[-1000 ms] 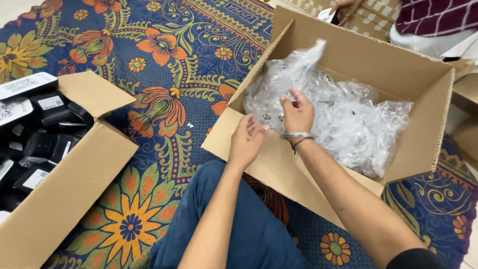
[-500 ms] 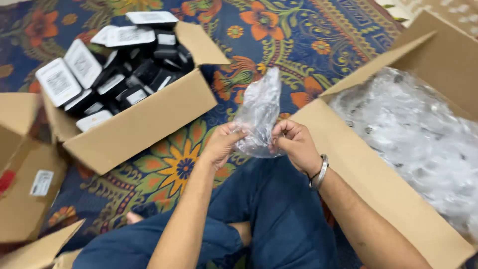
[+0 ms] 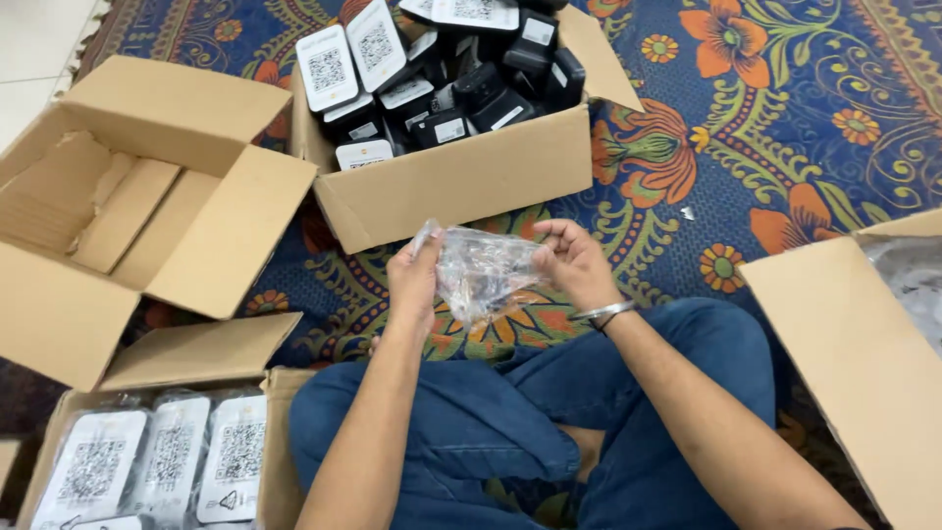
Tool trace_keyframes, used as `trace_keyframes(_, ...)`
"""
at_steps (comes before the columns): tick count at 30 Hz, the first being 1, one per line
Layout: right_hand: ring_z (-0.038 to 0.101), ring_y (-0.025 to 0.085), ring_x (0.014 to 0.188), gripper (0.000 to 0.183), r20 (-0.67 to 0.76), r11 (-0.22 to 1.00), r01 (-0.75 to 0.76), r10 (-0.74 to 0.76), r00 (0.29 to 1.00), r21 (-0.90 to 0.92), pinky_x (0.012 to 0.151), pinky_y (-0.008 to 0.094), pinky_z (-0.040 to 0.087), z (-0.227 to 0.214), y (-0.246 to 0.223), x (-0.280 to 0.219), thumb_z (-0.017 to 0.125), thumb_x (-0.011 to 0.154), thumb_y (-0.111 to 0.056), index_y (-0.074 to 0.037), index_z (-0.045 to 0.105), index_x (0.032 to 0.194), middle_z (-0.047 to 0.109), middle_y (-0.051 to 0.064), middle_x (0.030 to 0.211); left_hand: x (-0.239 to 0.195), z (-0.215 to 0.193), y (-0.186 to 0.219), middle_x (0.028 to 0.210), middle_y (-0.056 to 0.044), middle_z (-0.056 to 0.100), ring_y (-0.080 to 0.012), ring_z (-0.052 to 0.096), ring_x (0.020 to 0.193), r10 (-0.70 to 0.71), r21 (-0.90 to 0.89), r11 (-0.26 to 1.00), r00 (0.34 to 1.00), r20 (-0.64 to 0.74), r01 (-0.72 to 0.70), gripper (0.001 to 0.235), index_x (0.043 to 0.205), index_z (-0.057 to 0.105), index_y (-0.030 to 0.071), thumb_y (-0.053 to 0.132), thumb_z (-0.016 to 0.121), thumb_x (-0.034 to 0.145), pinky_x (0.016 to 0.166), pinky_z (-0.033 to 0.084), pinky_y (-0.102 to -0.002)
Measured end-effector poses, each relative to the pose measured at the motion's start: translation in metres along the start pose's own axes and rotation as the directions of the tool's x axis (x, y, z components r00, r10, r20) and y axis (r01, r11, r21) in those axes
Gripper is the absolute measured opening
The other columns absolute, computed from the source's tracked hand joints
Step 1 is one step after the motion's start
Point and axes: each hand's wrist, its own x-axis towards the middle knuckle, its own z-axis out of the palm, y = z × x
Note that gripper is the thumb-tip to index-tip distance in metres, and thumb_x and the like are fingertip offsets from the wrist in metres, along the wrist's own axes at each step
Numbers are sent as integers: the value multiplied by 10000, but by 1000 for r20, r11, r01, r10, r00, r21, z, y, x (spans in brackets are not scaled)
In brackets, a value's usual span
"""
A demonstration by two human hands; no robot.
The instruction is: The recorder is packing and unpacking small electronic devices with QR code labels into and out of cardboard boxes while sitting on a rug.
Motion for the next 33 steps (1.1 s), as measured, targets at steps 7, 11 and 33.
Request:
trace_keyframes(7,654,16,789,109,74,948,89,-69,995,-304,685,203,542,5,79,-16,704,942,-130,-37,730,992,732,-18,862,-11,10,28,842,18,735,-55,668,705,-27,-74,997,997,-67,22,140,997,697,59,100,708,863,626,546,-219)
trace_keyframes(11,518,51,543,270,-279,920,-127,20,960,-370,488,240,408,-7,73,-9,699,993,-213,-31,683,794,616,-11,646,-24,14,52,768,-1,646,-85,569,653,233,178,966,930,-284,-188,303,1036,658,8,223,808,885,580,484,-252)
trace_keyframes(33,616,55,696,95,-352,966,21,-115,929,-259,624,212,510,-4,67,-15,671,992,-105,-25,680,1042,721,30,858,-77,48,74,913,-146,677,-359,689,786,328,937,237,929,170,-255,108,938,700,127,146,754,847,694,543,-481)
